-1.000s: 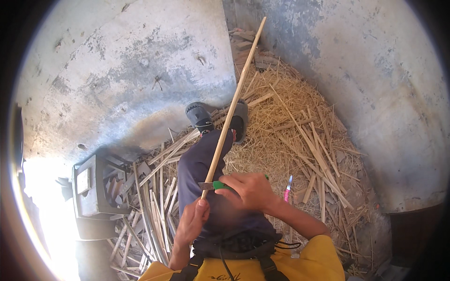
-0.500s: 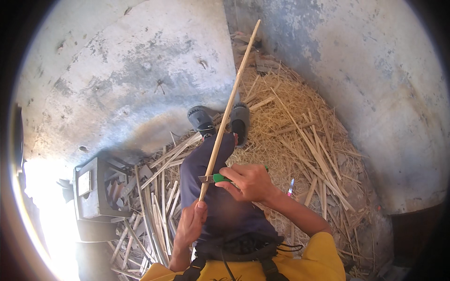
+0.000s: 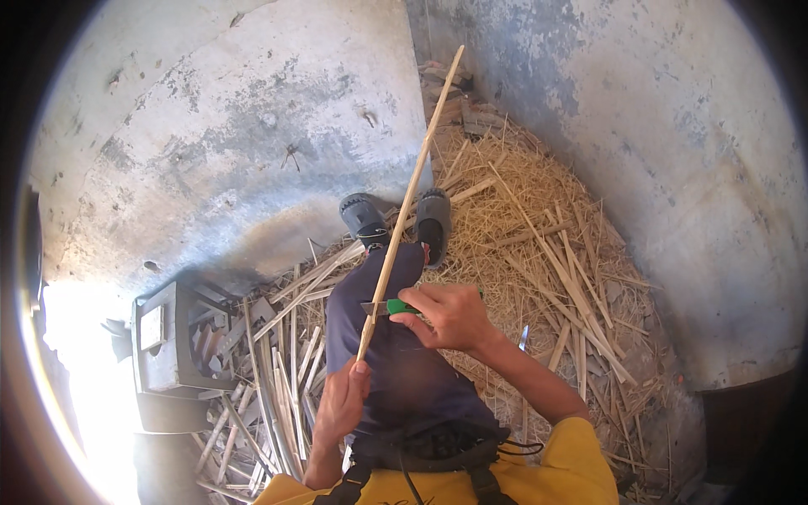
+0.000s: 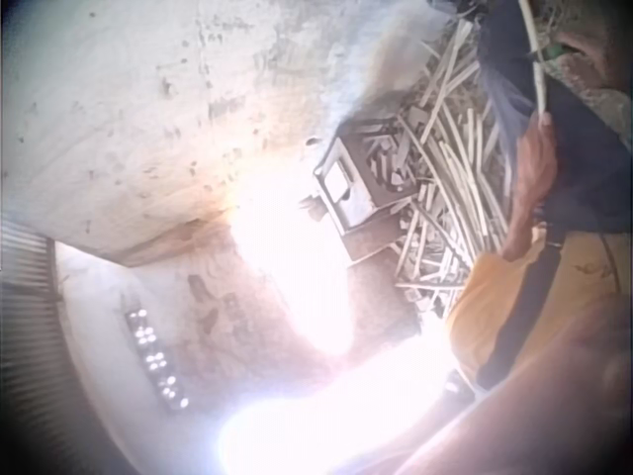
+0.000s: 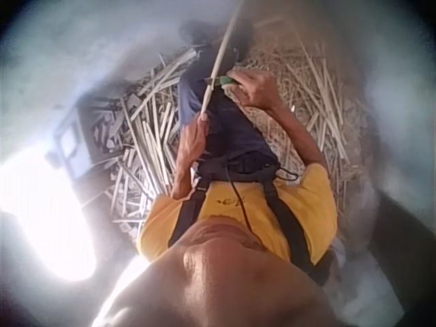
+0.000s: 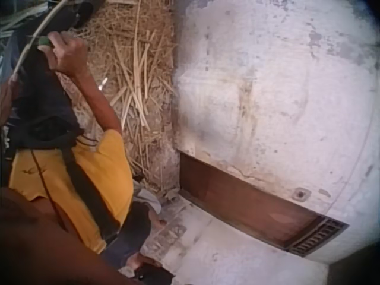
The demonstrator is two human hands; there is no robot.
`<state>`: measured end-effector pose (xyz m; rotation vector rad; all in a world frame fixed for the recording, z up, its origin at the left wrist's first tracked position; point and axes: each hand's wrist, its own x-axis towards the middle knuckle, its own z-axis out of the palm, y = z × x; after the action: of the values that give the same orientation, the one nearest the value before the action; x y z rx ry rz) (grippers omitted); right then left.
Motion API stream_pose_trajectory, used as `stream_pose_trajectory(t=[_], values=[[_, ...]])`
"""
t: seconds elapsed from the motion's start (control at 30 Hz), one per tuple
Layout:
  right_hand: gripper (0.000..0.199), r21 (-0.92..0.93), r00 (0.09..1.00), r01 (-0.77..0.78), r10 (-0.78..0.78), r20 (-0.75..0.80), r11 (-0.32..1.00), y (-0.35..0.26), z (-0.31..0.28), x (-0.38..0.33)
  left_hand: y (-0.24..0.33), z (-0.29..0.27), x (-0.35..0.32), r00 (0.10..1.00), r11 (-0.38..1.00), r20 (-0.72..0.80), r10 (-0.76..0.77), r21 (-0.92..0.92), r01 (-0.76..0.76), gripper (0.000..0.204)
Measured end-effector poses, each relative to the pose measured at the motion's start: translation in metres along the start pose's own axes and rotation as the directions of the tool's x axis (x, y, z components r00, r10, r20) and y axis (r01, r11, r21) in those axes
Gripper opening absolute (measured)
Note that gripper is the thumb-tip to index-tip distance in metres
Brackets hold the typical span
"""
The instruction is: The person uses a small green-handled knife to shave thin strips of wood from a long wooden slat while sitting on the floor.
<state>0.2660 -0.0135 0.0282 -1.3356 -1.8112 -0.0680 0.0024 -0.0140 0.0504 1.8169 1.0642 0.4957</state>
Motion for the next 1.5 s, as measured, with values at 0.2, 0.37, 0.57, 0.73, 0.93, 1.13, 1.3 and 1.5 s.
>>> stream_pose_trajectory(t=[0.2,0.37,0.57,0.73,0.93,1.13,1.3,1.5], values=[[0.034,0.013,0.988,0.002,0.0,-0.152,1.0,0.026,0.013,0.0,-0.002,0.001,-0.003,0.998,0.998,0.005,-0.058,0.009,0.058,0.029],[0.041,-0.126,0.904,-0.427,0.419,-0.083,0.896,0.126,-0.022,0.013,-0.028,0.008,-0.031,0.998,0.995,0.049,-0.044,0.086,0.039,0.031],[0.041,-0.172,0.963,-0.266,0.254,-0.09,0.949,0.131,-0.014,0.021,-0.034,0.004,-0.032,0.978,0.98,0.086,-0.192,0.063,0.187,0.033],[0.042,-0.187,0.961,-0.266,0.244,-0.131,0.946,0.137,0.007,0.022,-0.038,0.003,-0.03,0.984,0.978,0.048,-0.173,0.13,0.165,0.033],[0.043,-0.164,0.956,-0.281,0.26,-0.139,0.946,0.138,0.019,0.022,-0.047,0.002,-0.03,0.991,0.981,-0.019,-0.136,0.141,0.137,0.034],[0.033,0.572,0.816,-0.55,0.536,0.216,0.608,0.143,0.008,0.012,-0.052,-0.007,-0.03,0.982,0.977,-0.086,-0.166,0.119,0.175,0.037],[0.028,0.871,0.83,-0.474,0.264,0.492,-0.132,0.134,0.004,-0.006,-0.049,-0.008,-0.026,0.985,0.973,-0.163,-0.052,0.216,0.087,0.033],[0.038,0.814,0.696,-0.512,0.688,0.205,0.275,0.086,0.014,0.009,-0.05,-0.01,-0.021,0.974,0.969,-0.22,-0.049,0.225,0.099,0.032]])
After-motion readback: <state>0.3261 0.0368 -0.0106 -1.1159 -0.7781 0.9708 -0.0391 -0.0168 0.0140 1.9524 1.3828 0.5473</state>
